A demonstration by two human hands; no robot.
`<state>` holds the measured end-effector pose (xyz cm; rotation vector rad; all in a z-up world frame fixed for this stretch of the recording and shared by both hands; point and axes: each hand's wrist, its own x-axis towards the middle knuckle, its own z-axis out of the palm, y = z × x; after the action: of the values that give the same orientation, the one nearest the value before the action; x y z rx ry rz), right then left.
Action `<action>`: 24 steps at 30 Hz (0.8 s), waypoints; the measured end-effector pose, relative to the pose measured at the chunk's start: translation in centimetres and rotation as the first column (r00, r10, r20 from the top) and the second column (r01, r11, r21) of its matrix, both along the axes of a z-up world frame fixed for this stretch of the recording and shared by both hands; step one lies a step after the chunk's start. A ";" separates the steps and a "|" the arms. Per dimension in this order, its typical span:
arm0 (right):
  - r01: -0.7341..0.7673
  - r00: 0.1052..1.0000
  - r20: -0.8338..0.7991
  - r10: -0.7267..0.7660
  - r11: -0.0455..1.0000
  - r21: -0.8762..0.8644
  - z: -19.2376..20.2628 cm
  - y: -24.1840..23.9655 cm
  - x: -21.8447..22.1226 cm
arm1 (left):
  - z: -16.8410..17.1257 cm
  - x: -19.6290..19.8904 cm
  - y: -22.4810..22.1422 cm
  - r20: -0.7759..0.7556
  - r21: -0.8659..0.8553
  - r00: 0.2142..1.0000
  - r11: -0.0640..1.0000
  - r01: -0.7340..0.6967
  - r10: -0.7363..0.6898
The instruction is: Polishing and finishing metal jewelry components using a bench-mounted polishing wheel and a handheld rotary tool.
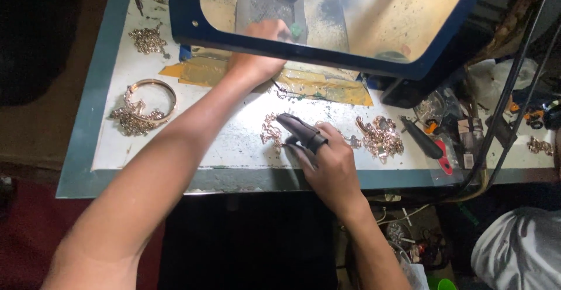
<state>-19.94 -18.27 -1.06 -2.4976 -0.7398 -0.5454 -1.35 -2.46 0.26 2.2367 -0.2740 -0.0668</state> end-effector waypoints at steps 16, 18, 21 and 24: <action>0.108 0.907 -0.404 0.117 0.863 0.494 1.8 -0.3 -1.5 | -2.2 1.5 0.4 0.186 -0.047 0.982 0.998 0.031 -0.022; 0.133 0.919 -0.375 0.123 0.798 0.587 0.8 -0.9 -1.5 | -2.5 1.9 0.2 0.233 0.030 0.971 0.999 0.042 -0.048; 0.118 0.923 -0.368 0.114 0.825 0.552 0.3 -1.6 -1.5 | -2.3 1.7 0.7 0.257 0.061 0.966 0.998 0.017 -0.033; 0.098 0.920 -0.366 0.140 0.821 0.563 0.8 -1.3 -1.5 | -3.2 2.4 0.9 0.366 0.074 0.931 0.997 -0.029 0.000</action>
<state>-21.46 -19.53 -0.23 -1.9312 -0.3672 -0.1938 1.01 -1.55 -2.95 2.3193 -0.4628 0.3583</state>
